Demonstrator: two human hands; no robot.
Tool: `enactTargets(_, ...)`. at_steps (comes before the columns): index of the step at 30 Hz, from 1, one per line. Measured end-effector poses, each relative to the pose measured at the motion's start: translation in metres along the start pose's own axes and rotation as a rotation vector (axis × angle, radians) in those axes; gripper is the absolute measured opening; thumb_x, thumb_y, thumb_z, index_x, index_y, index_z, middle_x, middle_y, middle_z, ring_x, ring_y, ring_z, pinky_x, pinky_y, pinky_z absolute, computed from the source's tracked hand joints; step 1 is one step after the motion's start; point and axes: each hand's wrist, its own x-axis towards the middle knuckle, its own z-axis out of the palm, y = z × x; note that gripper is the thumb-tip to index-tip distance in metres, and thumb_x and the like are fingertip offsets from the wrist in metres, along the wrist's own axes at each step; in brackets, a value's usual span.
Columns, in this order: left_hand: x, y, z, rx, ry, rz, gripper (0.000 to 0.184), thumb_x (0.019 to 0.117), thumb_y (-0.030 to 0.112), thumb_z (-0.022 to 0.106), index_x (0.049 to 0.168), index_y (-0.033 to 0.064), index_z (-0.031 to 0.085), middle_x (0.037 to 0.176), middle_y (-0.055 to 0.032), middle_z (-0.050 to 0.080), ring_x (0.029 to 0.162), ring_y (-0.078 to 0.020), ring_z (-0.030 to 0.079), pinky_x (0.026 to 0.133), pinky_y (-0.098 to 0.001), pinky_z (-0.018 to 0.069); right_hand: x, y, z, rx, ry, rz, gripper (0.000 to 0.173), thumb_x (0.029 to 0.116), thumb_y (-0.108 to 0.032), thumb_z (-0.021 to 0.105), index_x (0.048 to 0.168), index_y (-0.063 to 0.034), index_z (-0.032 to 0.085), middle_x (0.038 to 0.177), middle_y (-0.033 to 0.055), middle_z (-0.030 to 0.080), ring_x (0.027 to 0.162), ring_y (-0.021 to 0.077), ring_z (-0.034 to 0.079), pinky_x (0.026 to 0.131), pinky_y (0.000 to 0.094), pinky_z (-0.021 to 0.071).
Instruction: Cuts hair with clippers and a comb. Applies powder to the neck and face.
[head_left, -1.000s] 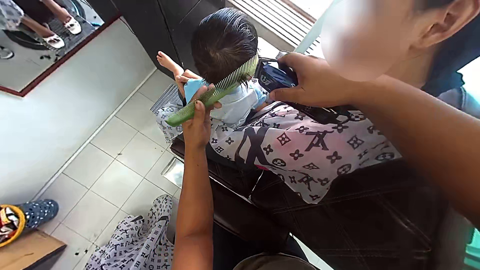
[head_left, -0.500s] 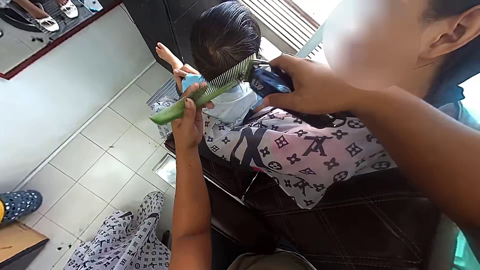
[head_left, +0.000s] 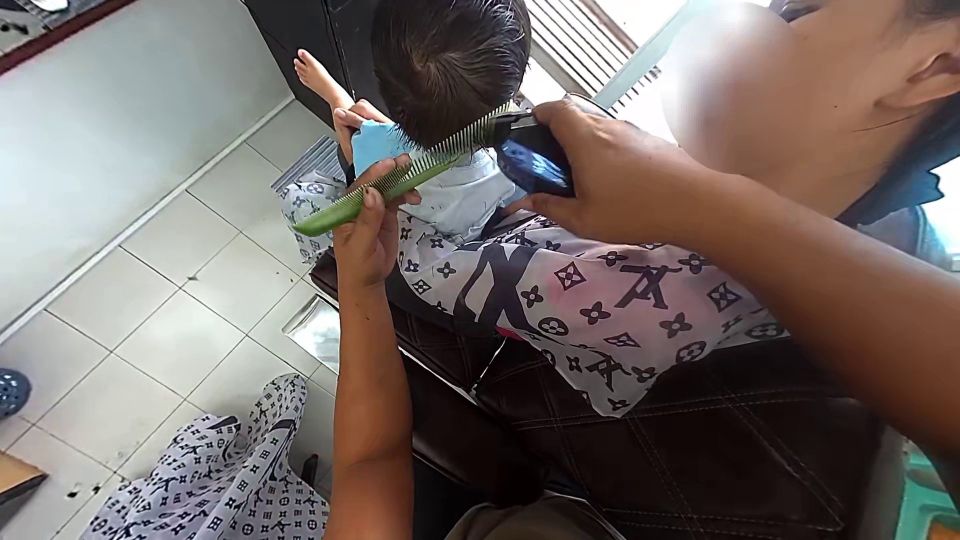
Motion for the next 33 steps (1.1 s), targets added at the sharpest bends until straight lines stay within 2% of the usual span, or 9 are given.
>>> enactTargets(3, -0.002, 0.002, -0.005, 0.033, -0.080, -0.001, 0.032, 0.1055, 0.037, 0.055, 0.129, 0.0214, 0.070, 0.134, 0.0011, 0.068, 0.113, -0.0098, 0.067, 0.095, -0.0274, 0.0553, -0.002, -0.011, 0.007, -0.090, 0.007, -0.090, 0.069, 0.0956, -0.033, 0.069, 0.149, -0.0019, 0.037, 0.125, 0.0181, 0.059, 0.103, 0.0347, 0.066, 0.084, 0.0542, 0.0553)
enactTargets(7, -0.006, -0.007, -0.028, 0.062, -0.002, -0.155, 0.030, 0.1058, 0.032, 0.055, 0.126, 0.0149, 0.068, 0.128, -0.0014, 0.071, 0.106, -0.0110, 0.070, 0.089, -0.0276, 0.0588, -0.010, -0.006, -0.009, -0.064, -0.020, 0.056, 0.066, 0.0943, -0.030, 0.071, 0.146, -0.0046, 0.039, 0.121, 0.0200, 0.062, 0.104, 0.0394, 0.066, 0.083, 0.0622, 0.0530)
enactTargets(10, 0.002, -0.005, -0.026, -0.018, -0.001, -0.103, 0.030, 0.1048, 0.033, 0.057, 0.127, 0.0156, 0.069, 0.128, -0.0012, 0.070, 0.105, -0.0109, 0.070, 0.090, -0.0276, 0.0577, -0.008, -0.011, -0.009, -0.066, -0.013, 0.097, 0.066, 0.0939, -0.032, 0.071, 0.145, -0.0034, 0.040, 0.119, 0.0207, 0.063, 0.103, 0.0405, 0.066, 0.083, 0.0632, 0.0521)
enactTargets(14, -0.002, 0.000, -0.024, -0.055, -0.057, -0.093, 0.031, 0.1051, 0.034, 0.056, 0.127, 0.0179, 0.070, 0.129, -0.0006, 0.070, 0.107, -0.0099, 0.069, 0.091, -0.0260, 0.0566, -0.004, -0.030, 0.004, -0.117, -0.017, -0.014, 0.068, 0.0960, -0.033, 0.070, 0.148, -0.0020, 0.038, 0.123, 0.0185, 0.060, 0.102, 0.0360, 0.067, 0.083, 0.0557, 0.0549)
enactTargets(17, -0.002, -0.003, -0.026, 0.045, 0.030, -0.172, 0.028, 0.1072, 0.027, 0.053, 0.126, 0.0126, 0.067, 0.125, -0.0027, 0.072, 0.102, -0.0110, 0.072, 0.085, -0.0273, 0.0598, -0.010, -0.023, -0.014, -0.011, -0.044, 0.072, 0.061, 0.0953, -0.033, 0.070, 0.144, -0.0080, 0.042, 0.113, 0.0151, 0.065, 0.097, 0.0338, 0.067, 0.080, 0.0588, 0.0547)
enactTargets(21, 0.015, 0.005, -0.013, -0.032, 0.063, -0.030, 0.030, 0.1062, 0.030, 0.055, 0.129, 0.0120, 0.064, 0.128, -0.0026, 0.070, 0.099, -0.0110, 0.070, 0.081, -0.0269, 0.0593, -0.014, -0.010, -0.032, 0.112, -0.076, 0.190, 0.060, 0.0958, -0.046, 0.067, 0.141, -0.0142, 0.044, 0.110, 0.0075, 0.064, 0.096, 0.0201, 0.066, 0.083, 0.0474, 0.0549)
enactTargets(26, 0.018, 0.021, -0.008, -0.037, -0.040, 0.028, 0.031, 0.1055, 0.034, 0.056, 0.128, 0.0166, 0.068, 0.131, -0.0018, 0.068, 0.107, -0.0105, 0.069, 0.087, -0.0260, 0.0577, -0.007, -0.038, -0.023, 0.138, -0.075, 0.136, 0.059, 0.0946, -0.045, 0.070, 0.139, -0.0134, 0.046, 0.106, 0.0071, 0.066, 0.092, 0.0216, 0.067, 0.079, 0.0492, 0.0564)
enactTargets(29, 0.009, 0.018, -0.022, 0.027, -0.042, -0.069, 0.031, 0.1058, 0.034, 0.055, 0.126, 0.0161, 0.069, 0.125, 0.0002, 0.071, 0.099, -0.0080, 0.070, 0.083, -0.0250, 0.0586, -0.005, -0.045, -0.017, 0.108, -0.095, 0.069, 0.058, 0.0961, -0.042, 0.068, 0.139, -0.0116, 0.045, 0.105, 0.0064, 0.066, 0.092, 0.0201, 0.067, 0.079, 0.0461, 0.0563)
enactTargets(33, 0.014, 0.013, -0.035, 0.038, 0.038, -0.118, 0.028, 0.1070, 0.031, 0.052, 0.124, 0.0136, 0.066, 0.123, -0.0001, 0.072, 0.093, -0.0083, 0.071, 0.078, -0.0253, 0.0597, -0.011, -0.025, -0.028, 0.194, -0.108, 0.233, 0.058, 0.0964, -0.049, 0.066, 0.140, -0.0153, 0.047, 0.105, 0.0074, 0.065, 0.083, 0.0184, 0.068, 0.073, 0.0454, 0.0597)
